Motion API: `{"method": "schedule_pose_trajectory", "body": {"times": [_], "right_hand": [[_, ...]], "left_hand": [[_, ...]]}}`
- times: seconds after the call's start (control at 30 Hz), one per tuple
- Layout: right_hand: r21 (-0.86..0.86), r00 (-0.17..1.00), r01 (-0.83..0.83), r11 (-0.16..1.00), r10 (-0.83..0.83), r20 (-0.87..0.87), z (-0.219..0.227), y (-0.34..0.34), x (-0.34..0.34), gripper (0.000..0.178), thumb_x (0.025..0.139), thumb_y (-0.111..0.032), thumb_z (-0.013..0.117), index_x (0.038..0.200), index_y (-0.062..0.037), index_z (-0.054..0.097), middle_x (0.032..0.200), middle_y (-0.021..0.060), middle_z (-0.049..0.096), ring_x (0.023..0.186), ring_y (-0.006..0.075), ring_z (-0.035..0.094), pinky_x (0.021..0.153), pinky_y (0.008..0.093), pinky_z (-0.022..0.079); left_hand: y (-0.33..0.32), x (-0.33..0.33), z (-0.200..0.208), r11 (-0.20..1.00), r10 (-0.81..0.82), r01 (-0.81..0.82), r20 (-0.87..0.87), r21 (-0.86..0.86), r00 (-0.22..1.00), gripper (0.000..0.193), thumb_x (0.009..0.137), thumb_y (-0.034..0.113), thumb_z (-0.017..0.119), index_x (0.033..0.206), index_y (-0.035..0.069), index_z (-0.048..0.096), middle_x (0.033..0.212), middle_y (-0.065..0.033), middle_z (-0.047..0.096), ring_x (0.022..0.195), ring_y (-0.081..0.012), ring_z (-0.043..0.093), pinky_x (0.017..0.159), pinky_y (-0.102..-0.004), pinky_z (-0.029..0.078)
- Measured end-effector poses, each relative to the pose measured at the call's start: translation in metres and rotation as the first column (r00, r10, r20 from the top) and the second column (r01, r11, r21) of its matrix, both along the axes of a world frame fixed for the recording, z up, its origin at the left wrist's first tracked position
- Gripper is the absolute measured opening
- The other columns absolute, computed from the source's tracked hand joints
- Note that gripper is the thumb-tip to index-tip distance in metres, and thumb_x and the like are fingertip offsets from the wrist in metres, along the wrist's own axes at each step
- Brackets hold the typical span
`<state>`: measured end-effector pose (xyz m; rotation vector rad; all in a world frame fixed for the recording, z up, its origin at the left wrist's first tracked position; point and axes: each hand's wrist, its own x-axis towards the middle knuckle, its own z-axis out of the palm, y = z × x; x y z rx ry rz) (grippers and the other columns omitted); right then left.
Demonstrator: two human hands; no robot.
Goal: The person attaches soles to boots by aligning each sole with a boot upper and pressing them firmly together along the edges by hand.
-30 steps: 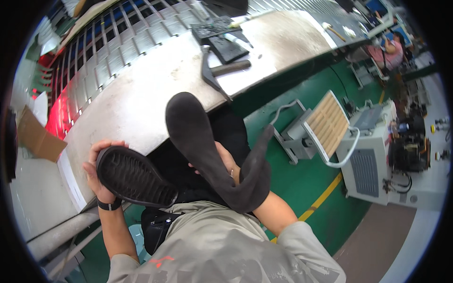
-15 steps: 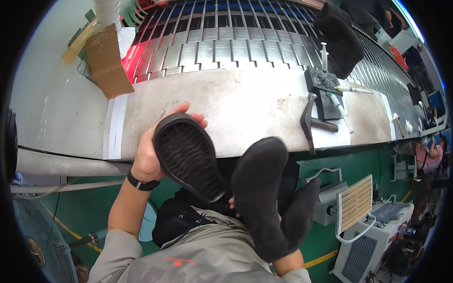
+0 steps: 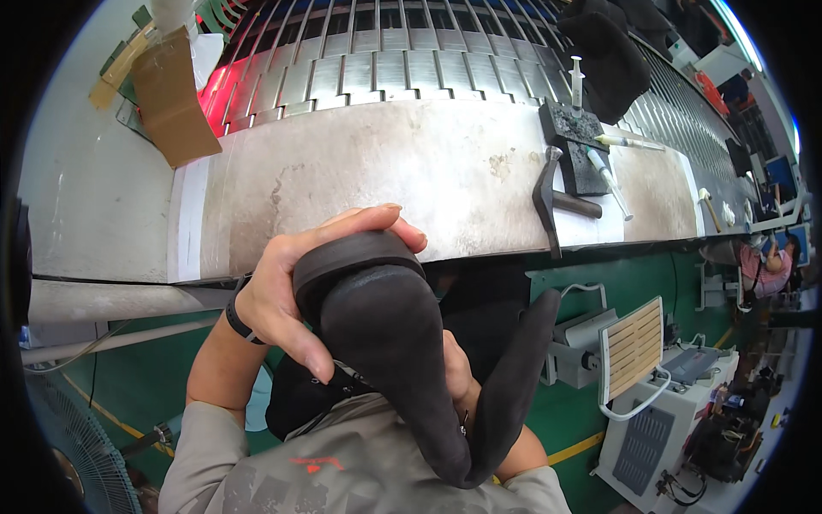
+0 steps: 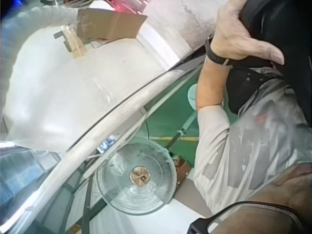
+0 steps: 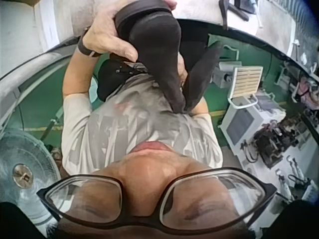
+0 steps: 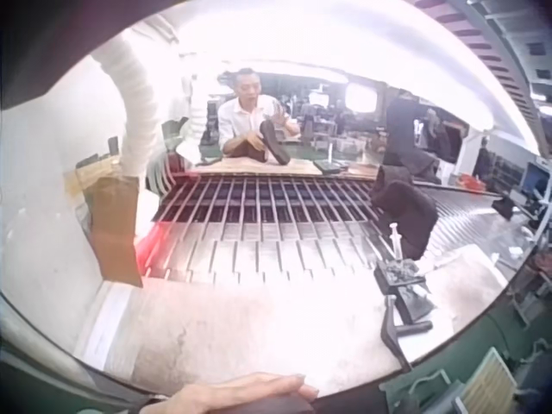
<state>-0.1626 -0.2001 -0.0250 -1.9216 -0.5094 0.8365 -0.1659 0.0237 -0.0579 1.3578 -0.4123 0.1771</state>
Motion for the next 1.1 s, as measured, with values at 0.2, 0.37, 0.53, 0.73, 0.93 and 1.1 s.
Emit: {"method": "schedule_pose_trajectory", "body": {"times": [0.2,0.37,0.53,0.73,0.93,1.1], "right_hand": [[-0.06,0.999,0.044,0.997,-0.043,0.009,0.006,0.007,-0.002,0.084,0.114,-0.042,0.057,0.168,0.0074,0.016,0.161,0.0242,0.045,0.143,0.0276,0.056,0.122,0.0368,0.043],[-0.041,0.943,0.124,0.991,-0.105,0.316,0.005,-0.037,0.02,0.073,0.117,-0.038,0.053,0.169,0.0041,0.024,0.164,0.0172,0.046,0.151,0.0245,0.047,0.132,0.0389,0.028],[-0.119,0.956,-0.119,0.986,0.146,0.254,-0.061,-0.063,0.034,0.063,0.117,-0.033,0.052,0.166,0.0015,0.035,0.165,0.0131,0.047,0.153,0.0213,0.044,0.133,0.039,0.024],[0.102,0.993,-0.017,0.995,0.029,-0.113,-0.112,-0.073,0.034,0.06,0.119,-0.033,0.045,0.166,0.0018,0.035,0.167,0.012,0.045,0.153,0.0168,0.044,0.134,0.0344,0.02],[0.19,0.954,0.127,0.973,-0.067,-0.294,-0.109,-0.072,0.03,0.061,0.12,-0.035,0.043,0.167,0.0023,0.033,0.168,0.0112,0.044,0.154,0.0149,0.042,0.134,0.0321,0.02],[-0.213,0.942,-0.197,0.957,0.245,0.23,-0.05,-0.064,0.033,0.063,0.119,-0.031,0.048,0.168,0.0031,0.029,0.167,0.0127,0.044,0.156,0.0187,0.041,0.134,0.034,0.02]], "left_hand": [[0.0,0.003,-0.004,1.0,-0.017,0.017,-0.031,0.004,0.999,0.131,0.057,0.031,0.107,0.164,-0.007,0.042,0.152,-0.0287,0.057,0.136,-0.0332,0.062,0.116,-0.0455,0.049],[-0.003,0.006,0.0,0.997,-0.009,0.006,0.034,0.078,0.999,0.128,0.058,0.034,0.104,0.164,-0.007,0.044,0.15,-0.0301,0.058,0.134,-0.0352,0.063,0.115,-0.0467,0.049],[-0.006,0.008,-0.001,0.998,0.002,-0.003,0.014,0.064,1.0,0.128,0.058,0.036,0.104,0.163,-0.007,0.045,0.147,-0.0314,0.06,0.133,-0.0365,0.063,0.114,-0.0477,0.05],[-0.007,0.011,-0.004,0.997,0.011,-0.013,0.026,0.076,1.0,0.127,0.058,0.038,0.104,0.162,-0.008,0.046,0.146,-0.0319,0.061,0.131,-0.0369,0.064,0.113,-0.048,0.05],[-0.008,0.013,-0.007,0.996,0.019,-0.022,0.027,0.082,0.999,0.127,0.059,0.039,0.103,0.162,-0.008,0.046,0.145,-0.0322,0.061,0.131,-0.0368,0.064,0.112,-0.0479,0.05],[-0.009,0.013,-0.007,0.997,0.023,-0.024,0.012,0.078,1.0,0.127,0.059,0.039,0.103,0.162,-0.008,0.046,0.145,-0.0324,0.061,0.13,-0.0366,0.065,0.112,-0.0476,0.051]]}}
